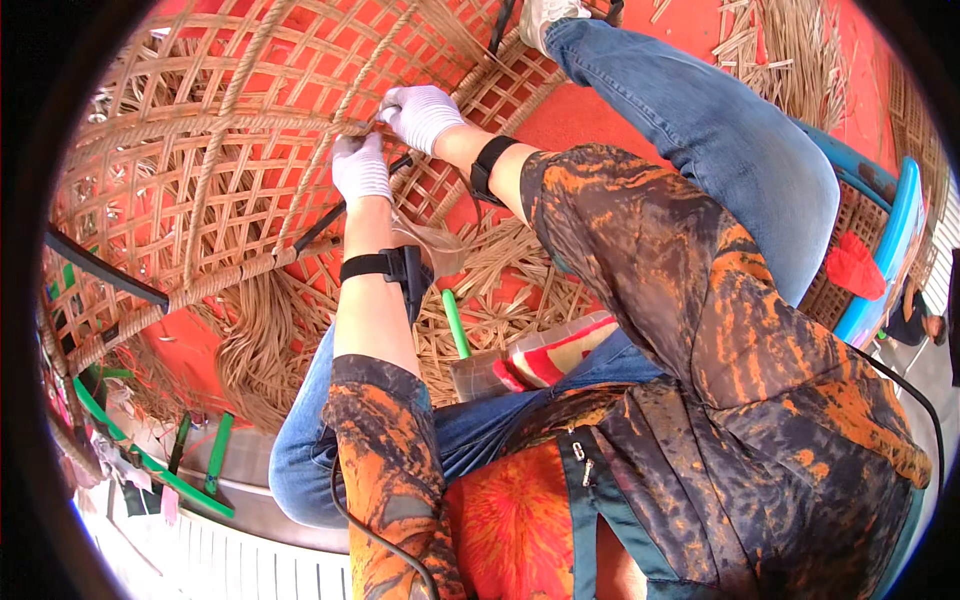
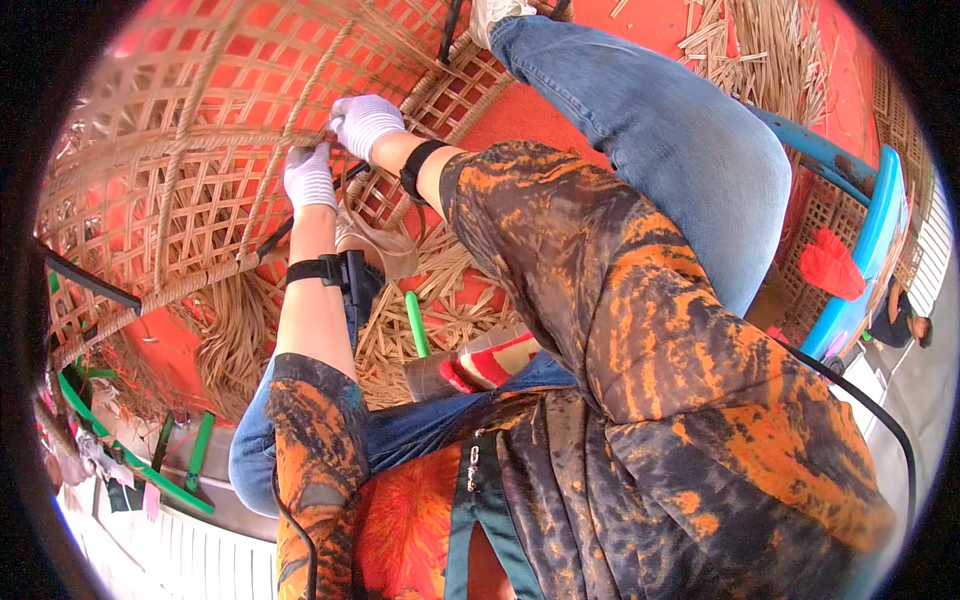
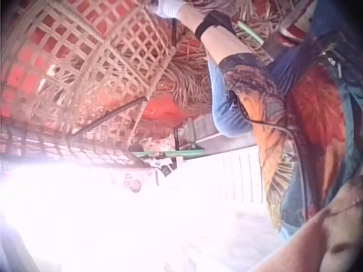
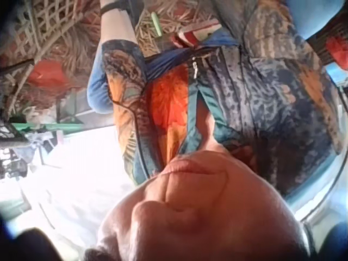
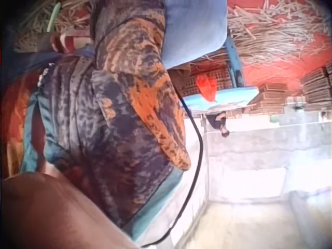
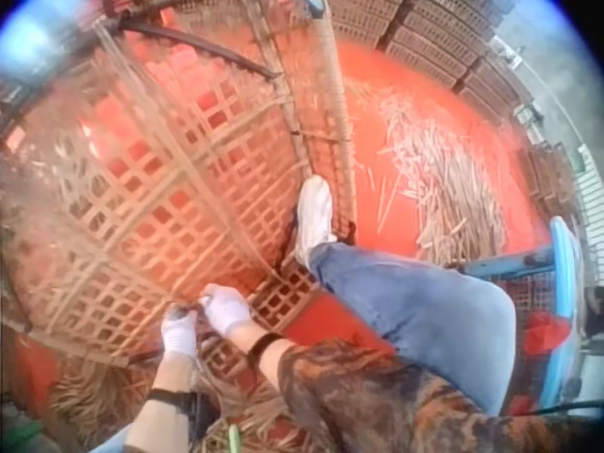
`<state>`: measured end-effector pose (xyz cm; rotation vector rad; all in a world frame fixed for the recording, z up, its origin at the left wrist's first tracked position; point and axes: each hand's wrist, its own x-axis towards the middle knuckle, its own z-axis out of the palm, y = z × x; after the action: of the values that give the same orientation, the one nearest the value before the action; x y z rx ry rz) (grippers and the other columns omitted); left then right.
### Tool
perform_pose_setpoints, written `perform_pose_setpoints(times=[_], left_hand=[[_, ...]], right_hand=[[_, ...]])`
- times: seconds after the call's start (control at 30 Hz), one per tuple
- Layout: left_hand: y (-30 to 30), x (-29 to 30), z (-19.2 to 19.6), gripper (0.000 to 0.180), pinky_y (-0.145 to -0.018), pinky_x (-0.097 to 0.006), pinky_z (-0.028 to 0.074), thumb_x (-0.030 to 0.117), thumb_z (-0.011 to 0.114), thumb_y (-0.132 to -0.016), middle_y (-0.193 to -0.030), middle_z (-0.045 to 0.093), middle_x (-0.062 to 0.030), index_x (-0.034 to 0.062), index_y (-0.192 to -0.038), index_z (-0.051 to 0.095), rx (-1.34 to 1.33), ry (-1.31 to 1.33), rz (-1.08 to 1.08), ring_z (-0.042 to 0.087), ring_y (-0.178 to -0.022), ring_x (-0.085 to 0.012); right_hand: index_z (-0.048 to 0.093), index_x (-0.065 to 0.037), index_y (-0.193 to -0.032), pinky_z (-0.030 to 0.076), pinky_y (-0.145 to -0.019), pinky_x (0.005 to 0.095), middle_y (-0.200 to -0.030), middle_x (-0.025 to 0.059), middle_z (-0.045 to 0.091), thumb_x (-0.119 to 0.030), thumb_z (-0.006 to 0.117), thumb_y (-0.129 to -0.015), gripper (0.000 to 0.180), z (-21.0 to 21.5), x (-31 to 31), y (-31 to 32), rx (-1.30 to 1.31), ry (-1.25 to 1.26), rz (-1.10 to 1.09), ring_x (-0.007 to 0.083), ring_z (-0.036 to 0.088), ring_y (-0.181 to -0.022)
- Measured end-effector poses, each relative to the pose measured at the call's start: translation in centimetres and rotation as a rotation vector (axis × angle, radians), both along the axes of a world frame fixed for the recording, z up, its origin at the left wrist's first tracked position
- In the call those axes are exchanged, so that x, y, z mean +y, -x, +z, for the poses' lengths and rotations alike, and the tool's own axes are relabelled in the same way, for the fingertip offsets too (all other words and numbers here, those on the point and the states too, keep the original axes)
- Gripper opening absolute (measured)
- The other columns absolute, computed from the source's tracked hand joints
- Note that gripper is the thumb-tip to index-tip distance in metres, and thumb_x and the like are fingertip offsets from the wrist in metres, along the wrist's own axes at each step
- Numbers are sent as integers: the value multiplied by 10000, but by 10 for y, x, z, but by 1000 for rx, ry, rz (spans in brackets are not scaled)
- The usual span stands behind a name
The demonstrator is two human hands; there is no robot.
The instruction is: The recorder is weaving a wicker or bamboo chair frame using flexible binding strips.
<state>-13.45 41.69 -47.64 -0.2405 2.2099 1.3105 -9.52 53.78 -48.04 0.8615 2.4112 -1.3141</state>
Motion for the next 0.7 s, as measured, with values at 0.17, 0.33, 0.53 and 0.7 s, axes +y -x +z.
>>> perform_pose_setpoints(times=[0.17,0.33,0.53,0.7], left_hand=[[-15,8,10,236,-757,-244,490,-47,602,-813,-915,642,-82,6,-1043,594,39,-252,62,601,-858,-132],[-11,-6,24,185,-788,-373,512,178,592,-870,-996,650,-162,56,-1006,619,305,522,-458,649,-880,-298],[-11,-3,45,340,-857,-435,492,356,516,-881,-981,657,-181,80,-1033,642,341,889,-878,636,-951,-325],[-44,24,133,259,-814,-426,513,233,505,-864,-1019,653,-197,69,-981,668,161,541,-1395,646,-913,-323]], right_hand=[[692,-135,-983,484,-851,384,-989,123,671,-380,589,-858,294,0,5,3,-28,34,18,310,627,-935],[694,-150,-1011,499,-846,409,-1018,97,670,-471,524,-870,389,13,4,14,-323,-39,120,282,638,-940],[659,-111,-1120,465,-920,430,-1152,131,632,-482,529,-869,466,8,4,5,-16,-485,97,297,611,-1056],[624,-27,-1120,480,-894,402,-1053,171,665,-517,588,-821,575,19,-20,11,-92,113,256,304,635,-989]])
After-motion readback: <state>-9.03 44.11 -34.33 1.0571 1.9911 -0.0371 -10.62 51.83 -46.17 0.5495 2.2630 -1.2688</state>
